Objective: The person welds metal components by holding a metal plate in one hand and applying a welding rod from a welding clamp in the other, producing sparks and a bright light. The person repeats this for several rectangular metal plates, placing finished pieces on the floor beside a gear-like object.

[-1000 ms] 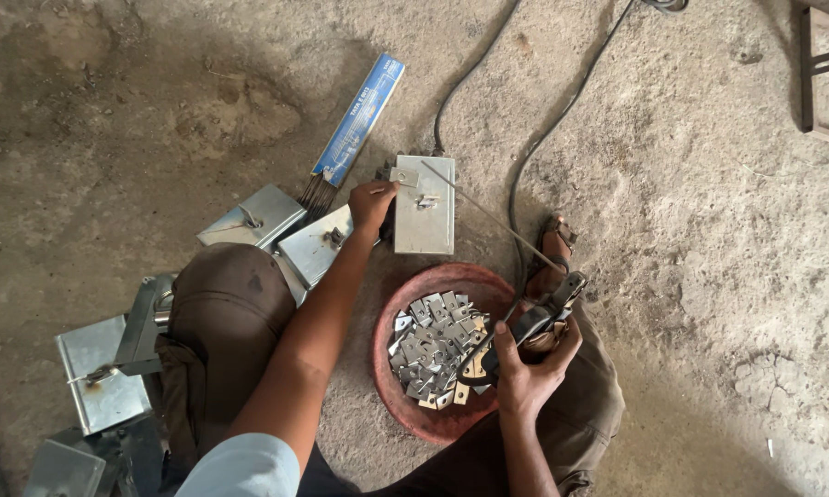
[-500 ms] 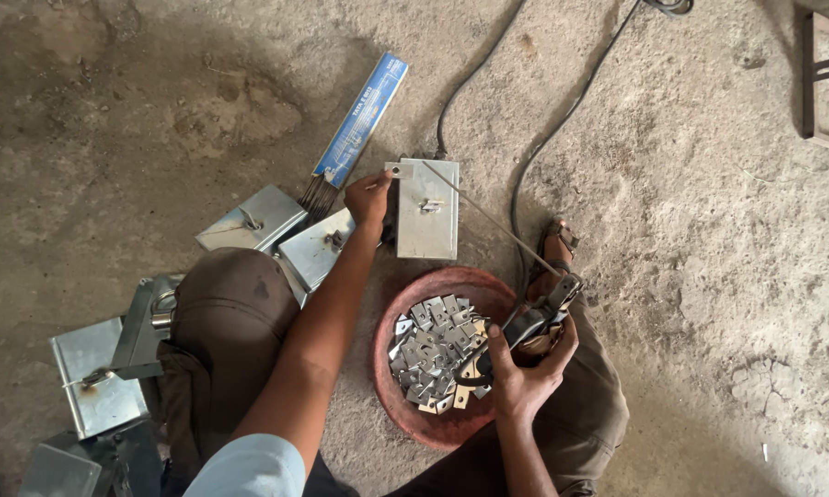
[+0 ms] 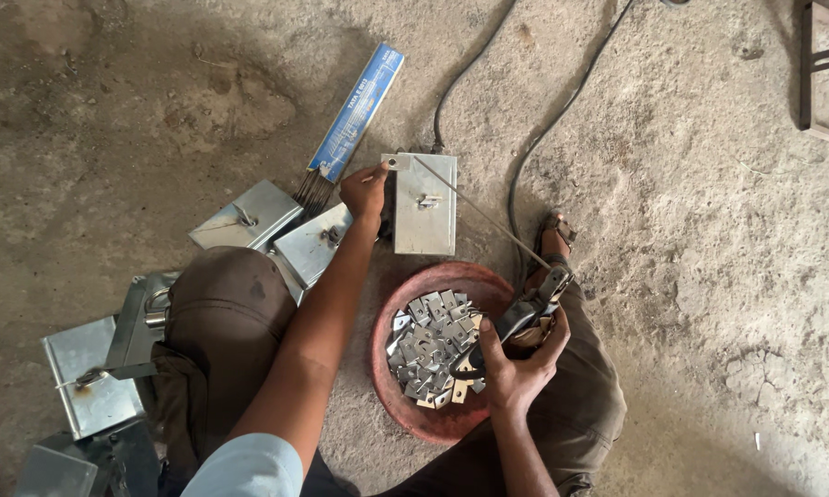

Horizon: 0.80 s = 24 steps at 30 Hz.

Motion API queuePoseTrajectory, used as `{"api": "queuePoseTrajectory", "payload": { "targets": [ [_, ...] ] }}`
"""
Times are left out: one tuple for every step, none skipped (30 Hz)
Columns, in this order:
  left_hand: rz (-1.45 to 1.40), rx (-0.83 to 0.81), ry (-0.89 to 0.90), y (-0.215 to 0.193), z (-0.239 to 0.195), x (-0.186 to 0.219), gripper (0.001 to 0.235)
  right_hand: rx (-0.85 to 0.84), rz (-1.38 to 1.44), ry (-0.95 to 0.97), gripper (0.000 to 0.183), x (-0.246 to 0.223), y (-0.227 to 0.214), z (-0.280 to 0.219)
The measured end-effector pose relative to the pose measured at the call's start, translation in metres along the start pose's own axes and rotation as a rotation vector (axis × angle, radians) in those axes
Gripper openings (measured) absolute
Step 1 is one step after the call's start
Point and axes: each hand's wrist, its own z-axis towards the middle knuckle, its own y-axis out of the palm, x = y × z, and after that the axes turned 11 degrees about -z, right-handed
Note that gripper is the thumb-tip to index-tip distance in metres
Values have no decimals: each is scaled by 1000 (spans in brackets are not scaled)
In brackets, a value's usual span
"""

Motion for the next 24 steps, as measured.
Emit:
{"api": "queuePoseTrajectory", "payload": {
  "targets": [
    [4, -1, 6, 0, 0, 0, 33, 1, -4, -10, 96, 0, 0, 0],
    [8, -2, 13, 0, 0, 1, 32, 3, -7, -21, 96, -1, 1, 0],
    [11, -2, 20, -1, 0, 1, 32, -3, -3, 0, 97, -1, 2, 0],
    [5, -4, 11, -2, 1, 1, 32, -8, 3, 19, 97, -2, 4, 0],
    [-2, -5, 2, -2, 1, 1, 32, -13, 8, 39, 98, -2, 5, 1],
    [-9, -8, -6, -2, 1, 1, 32, -10, -9, 2, 98, -3, 5, 1],
    [-19, -13, -11, -1, 1, 1, 31, -6, -26, -35, 97, -3, 6, 2],
    [-32, -16, -15, -1, 1, 2, 30, -4, -43, -75, 97, -3, 6, 3],
    [-45, -19, -19, 0, 0, 2, 29, -17, -30, -37, 97, -4, 5, 3],
    [-41, -21, -7, -1, 1, 3, 29, -31, -16, 2, 97, -5, 4, 2],
    [-37, -22, 4, -1, 1, 4, 28, -45, -1, 40, 97, -6, 3, 1],
    [-32, -25, 15, -2, 2, 4, 28, -46, 0, 39, 96, -7, 3, 1],
    [-21, -17, 13, -3, 2, 4, 28, -47, 0, 38, 96, -7, 2, 0],
    [-10, -11, 9, -2, 2, 4, 28, -47, -1, 39, 95, -7, 1, 0],
    [2, -4, 6, -1, 2, 3, 28, -25, 7, 10, 94, -7, 0, 0],
    [3, -9, 5, -1, 2, 1, 28, -4, 14, -17, 93, -6, 0, -1],
    [4, -13, 4, -1, 3, 0, 28, 17, 21, -44, 92, -6, 0, -2],
    [6, -17, 2, -1, 4, -2, 27, 9, 22, -19, 94, -6, 0, -1],
    [3, -9, 25, 0, 6, -4, 26, 2, 23, 7, 95, -5, 1, -1],
    [1, 0, 48, 1, 7, -6, 25, -6, 24, 32, 97, -4, 1, 0],
    [-1, 8, 71, 2, 9, -8, 25, -9, 15, -2, 96, -4, 1, 0],
    [-4, 17, 96, 2, 11, -9, 24, -13, 7, -37, 94, -4, 1, 0],
    [-6, 26, 121, 2, 14, -10, 23, -17, 0, -72, 93, -4, 2, 0],
    [-7, 34, 143, 3, 13, -12, 22, 10, -43, -108, 94, -4, 2, 0]
  ]
}}
